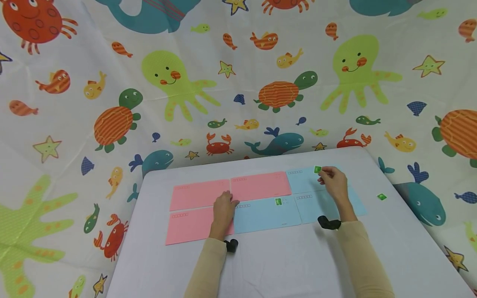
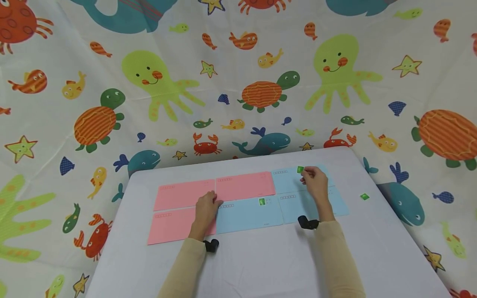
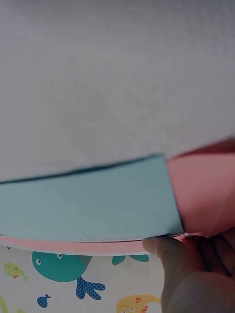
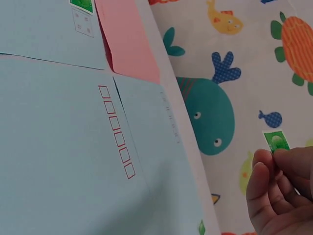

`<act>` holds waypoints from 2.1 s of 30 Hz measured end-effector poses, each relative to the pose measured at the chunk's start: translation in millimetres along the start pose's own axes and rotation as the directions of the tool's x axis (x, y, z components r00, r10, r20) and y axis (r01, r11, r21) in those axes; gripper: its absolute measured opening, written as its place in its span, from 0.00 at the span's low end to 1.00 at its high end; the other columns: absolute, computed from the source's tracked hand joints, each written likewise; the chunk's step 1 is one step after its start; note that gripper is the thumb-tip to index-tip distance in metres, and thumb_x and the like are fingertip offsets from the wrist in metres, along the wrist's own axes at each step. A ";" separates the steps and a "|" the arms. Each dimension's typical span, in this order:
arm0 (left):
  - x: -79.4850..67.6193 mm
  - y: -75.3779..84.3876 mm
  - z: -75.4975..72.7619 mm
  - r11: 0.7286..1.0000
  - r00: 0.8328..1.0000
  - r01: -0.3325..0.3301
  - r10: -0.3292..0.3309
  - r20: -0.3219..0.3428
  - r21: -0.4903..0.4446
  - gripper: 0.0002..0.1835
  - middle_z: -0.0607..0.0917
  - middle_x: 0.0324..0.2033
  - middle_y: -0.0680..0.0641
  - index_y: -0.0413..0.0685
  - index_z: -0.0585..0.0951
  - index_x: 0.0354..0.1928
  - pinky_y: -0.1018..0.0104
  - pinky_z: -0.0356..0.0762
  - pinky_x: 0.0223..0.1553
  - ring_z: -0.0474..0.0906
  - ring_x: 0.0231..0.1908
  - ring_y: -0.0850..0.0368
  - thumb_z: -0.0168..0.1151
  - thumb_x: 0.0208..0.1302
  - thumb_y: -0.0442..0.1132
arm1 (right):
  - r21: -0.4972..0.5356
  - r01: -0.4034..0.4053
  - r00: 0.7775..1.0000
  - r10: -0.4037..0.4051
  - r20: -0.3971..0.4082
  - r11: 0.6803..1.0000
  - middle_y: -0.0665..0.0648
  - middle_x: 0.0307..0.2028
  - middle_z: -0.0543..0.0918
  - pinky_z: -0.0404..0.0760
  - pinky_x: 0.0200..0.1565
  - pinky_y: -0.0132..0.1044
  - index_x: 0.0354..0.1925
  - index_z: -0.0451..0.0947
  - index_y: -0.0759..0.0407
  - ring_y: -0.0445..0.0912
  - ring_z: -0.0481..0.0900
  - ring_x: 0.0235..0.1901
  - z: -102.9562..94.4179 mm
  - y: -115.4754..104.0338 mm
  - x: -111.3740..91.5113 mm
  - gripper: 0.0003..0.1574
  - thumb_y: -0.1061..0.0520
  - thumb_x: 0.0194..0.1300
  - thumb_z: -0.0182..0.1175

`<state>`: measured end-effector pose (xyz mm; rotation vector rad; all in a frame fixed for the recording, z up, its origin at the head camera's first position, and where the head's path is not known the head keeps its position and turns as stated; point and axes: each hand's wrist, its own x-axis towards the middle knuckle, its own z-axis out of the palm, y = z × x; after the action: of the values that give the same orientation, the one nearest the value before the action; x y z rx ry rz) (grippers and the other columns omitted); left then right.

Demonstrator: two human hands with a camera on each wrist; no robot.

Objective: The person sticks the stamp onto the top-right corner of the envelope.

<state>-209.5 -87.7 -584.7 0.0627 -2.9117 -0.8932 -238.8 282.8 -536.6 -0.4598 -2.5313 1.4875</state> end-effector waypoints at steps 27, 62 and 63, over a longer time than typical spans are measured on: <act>0.3 0.2 0.6 1.000 1.000 0.012 -0.012 -0.016 -0.004 0.24 0.86 0.51 0.35 0.32 0.81 0.57 0.50 0.83 0.55 0.83 0.55 0.39 0.71 0.62 0.39 | -0.018 0.030 0.997 -0.028 0.067 0.999 0.67 0.44 0.84 0.86 0.39 0.32 0.56 0.77 0.66 0.47 0.83 0.33 25.9 -8.2 3.1 0.20 0.53 0.75 0.54; 0.3 -1.5 0.6 0.998 0.999 0.037 -0.038 -0.029 -0.048 0.23 0.81 0.61 0.36 0.35 0.83 0.55 0.47 0.75 0.64 0.74 0.66 0.39 0.72 0.61 0.39 | 0.026 0.034 0.979 -0.039 0.202 0.999 0.68 0.44 0.83 0.87 0.40 0.34 0.56 0.75 0.68 0.44 0.84 0.32 74.2 -23.7 12.1 0.19 0.56 0.75 0.54; 0.5 -1.4 0.4 0.998 0.999 0.039 -0.041 -0.027 -0.052 0.23 0.81 0.61 0.37 0.35 0.83 0.56 0.47 0.75 0.64 0.74 0.66 0.39 0.72 0.61 0.39 | 0.027 0.035 0.978 -0.040 0.204 0.999 0.68 0.44 0.83 0.88 0.41 0.36 0.56 0.75 0.68 0.45 0.85 0.33 75.8 -24.0 12.3 0.19 0.56 0.75 0.54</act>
<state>-210.0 -88.6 -585.8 0.1291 -2.8694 -0.9645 -277.2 214.0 -552.7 -0.2649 -2.6556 1.6260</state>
